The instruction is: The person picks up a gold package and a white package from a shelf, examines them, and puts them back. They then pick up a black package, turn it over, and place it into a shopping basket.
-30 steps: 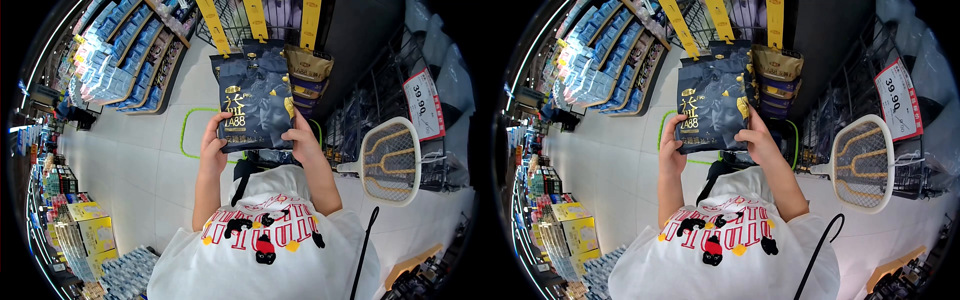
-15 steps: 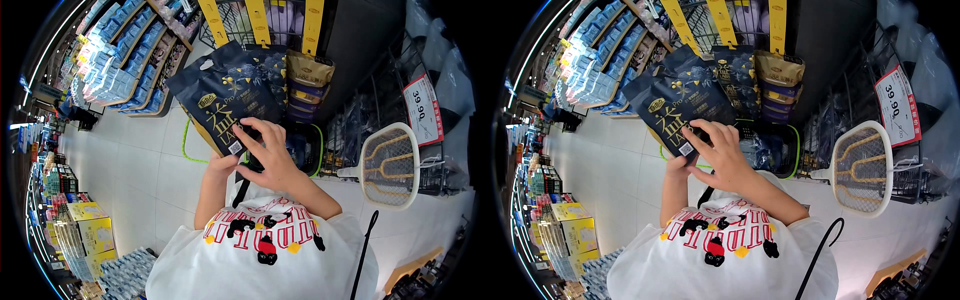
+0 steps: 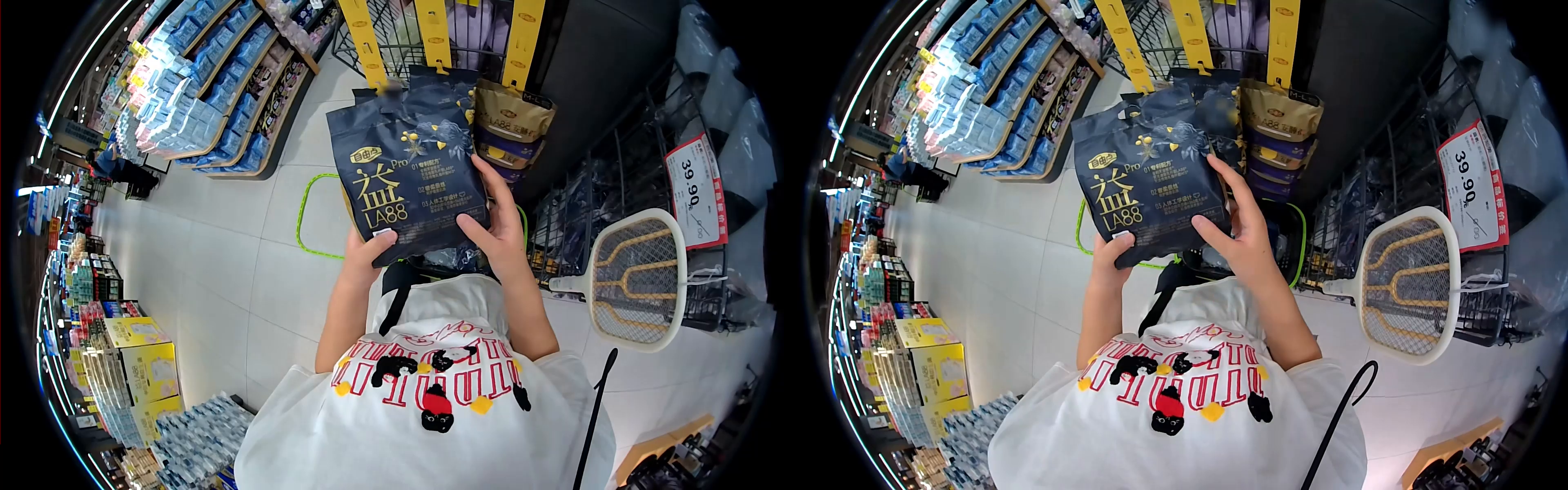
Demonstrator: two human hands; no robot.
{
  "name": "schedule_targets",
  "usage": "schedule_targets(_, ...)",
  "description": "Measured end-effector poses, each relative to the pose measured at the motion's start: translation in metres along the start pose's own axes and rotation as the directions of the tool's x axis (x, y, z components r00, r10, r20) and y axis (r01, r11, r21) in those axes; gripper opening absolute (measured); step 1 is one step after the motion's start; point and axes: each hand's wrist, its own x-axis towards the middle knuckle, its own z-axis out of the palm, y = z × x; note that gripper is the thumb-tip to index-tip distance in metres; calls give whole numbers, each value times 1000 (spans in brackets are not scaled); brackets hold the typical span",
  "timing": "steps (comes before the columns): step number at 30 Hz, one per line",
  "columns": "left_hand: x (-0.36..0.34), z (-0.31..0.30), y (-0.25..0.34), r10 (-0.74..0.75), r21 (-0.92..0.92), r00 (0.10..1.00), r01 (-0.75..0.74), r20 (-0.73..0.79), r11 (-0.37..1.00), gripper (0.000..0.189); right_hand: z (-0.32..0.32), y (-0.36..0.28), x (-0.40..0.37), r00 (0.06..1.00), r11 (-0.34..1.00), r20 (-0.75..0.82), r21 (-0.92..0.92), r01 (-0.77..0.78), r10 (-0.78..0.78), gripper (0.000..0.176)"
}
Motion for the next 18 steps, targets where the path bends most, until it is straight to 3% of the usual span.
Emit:
schedule_targets(8, -1, -4, -2, -60, -95, 997, 64, 42, 993, 52, -7, -2, -2, 996, 998, 87, 57, 5, -10, 79)
schedule_targets(11, 2, 1, 2, -72, -83, 996, 76, 48, 994, 61, -6, -1, -1, 997, 999, 65, 39, 27, -29, 80)
schedule_targets(13, 5, 24, 17, 199, 152, 980, -196, -3, 969, 71, -5, -1, -1, 999, 999, 34, 28, 39, -40, 80)
schedule_targets(18, 4, 41, 27, 314, 270, 949, -311, 31, 911, 75, -4, -5, -3, 999, 1000, 24, 24, 20, -21, 77)
